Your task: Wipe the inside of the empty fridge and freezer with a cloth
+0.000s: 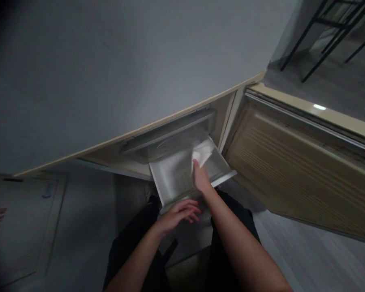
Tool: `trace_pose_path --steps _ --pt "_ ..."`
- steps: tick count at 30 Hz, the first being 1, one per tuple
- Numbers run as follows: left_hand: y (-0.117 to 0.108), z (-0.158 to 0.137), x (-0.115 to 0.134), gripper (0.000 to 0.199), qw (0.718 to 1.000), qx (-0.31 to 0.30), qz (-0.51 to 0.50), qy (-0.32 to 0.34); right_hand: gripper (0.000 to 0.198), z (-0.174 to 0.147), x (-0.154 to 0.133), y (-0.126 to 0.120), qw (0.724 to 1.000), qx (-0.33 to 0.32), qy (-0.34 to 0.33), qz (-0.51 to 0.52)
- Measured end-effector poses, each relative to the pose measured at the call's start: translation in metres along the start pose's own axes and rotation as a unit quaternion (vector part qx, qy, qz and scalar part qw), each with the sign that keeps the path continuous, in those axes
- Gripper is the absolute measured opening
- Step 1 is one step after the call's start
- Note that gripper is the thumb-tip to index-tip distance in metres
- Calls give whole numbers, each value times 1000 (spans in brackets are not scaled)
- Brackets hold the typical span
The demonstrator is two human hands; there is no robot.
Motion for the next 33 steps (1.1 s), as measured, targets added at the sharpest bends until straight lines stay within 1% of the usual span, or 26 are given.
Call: trace_pose_path --steps 1,2,3,4,5,6,7,8,9,10,12,13,14,16,17,19,20,22,26,28,29,30,32,33 --pt "-18 -2 17 29 997 42 26 62 74 6 3 18 993 -69 -7 -93" --pt "-41 -4 34 24 983 123 42 131 78 11 10 39 968 -154 -9 -198" --pt "-63 -7 48 19 956 213 53 192 82 14 20 61 923 -244 -5 -298" --pt "-81 -8 56 17 936 265 56 225 85 17 32 80 865 -327 9 -380" --pt "-95 -9 61 20 917 305 65 248 86 19 45 95 802 -392 28 -450" --pt "-106 -9 63 27 900 336 82 267 87 22 58 107 742 -433 47 -510" --pt "-112 -9 63 35 886 355 105 279 86 27 67 117 693 -452 53 -560" --pt "-116 -8 60 42 873 370 131 288 81 33 74 126 661 -450 34 -599" --pt "-118 -7 57 48 866 379 157 287 75 39 77 135 646 -437 -1 -626" --pt "-117 -5 51 52 865 380 177 275 68 45 78 144 642 -420 -46 -640" --pt "-114 2 38 53 880 367 194 232 58 52 79 159 652 -387 -124 -640" --pt "-113 5 33 53 885 363 193 217 56 54 80 164 657 -375 -146 -638" --pt "-113 7 29 53 889 361 186 211 57 55 84 167 659 -368 -155 -638" --pt "-114 10 25 52 890 361 172 217 67 57 92 170 660 -360 -159 -640" --pt "-114 11 24 52 889 362 175 218 73 59 96 169 663 -356 -156 -640" --pt "-116 12 23 49 883 364 213 209 85 68 102 159 675 -343 -136 -639" --pt "-116 12 23 47 876 365 239 204 89 76 102 150 682 -332 -121 -640" --pt "-115 11 23 44 864 367 282 200 96 95 99 123 693 -296 -88 -651" --pt "-111 10 22 38 850 370 313 204 95 136 81 46 708 -173 -4 -685" --pt "-109 11 22 38 845 377 320 205 96 148 76 15 721 -139 24 -679" --pt "-109 11 22 39 841 383 322 206 97 150 77 7 736 -132 32 -663" --pt "-109 12 22 40 837 388 326 205 97 150 77 3 763 -127 32 -633" --pt "-109 13 22 42 832 394 334 201 92 146 80 12 833 -109 14 -542" --pt "-109 14 22 43 832 395 337 198 90 141 82 22 858 -105 3 -502"
Point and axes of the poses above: each hand's wrist, its own z-axis towards the middle knuckle, its own y-axis out of the palm, x = y × z, the point moved 5 cm from there along z, towards the middle knuckle, and after that the axes turned 1 degree about x, right-handed, at the moved point
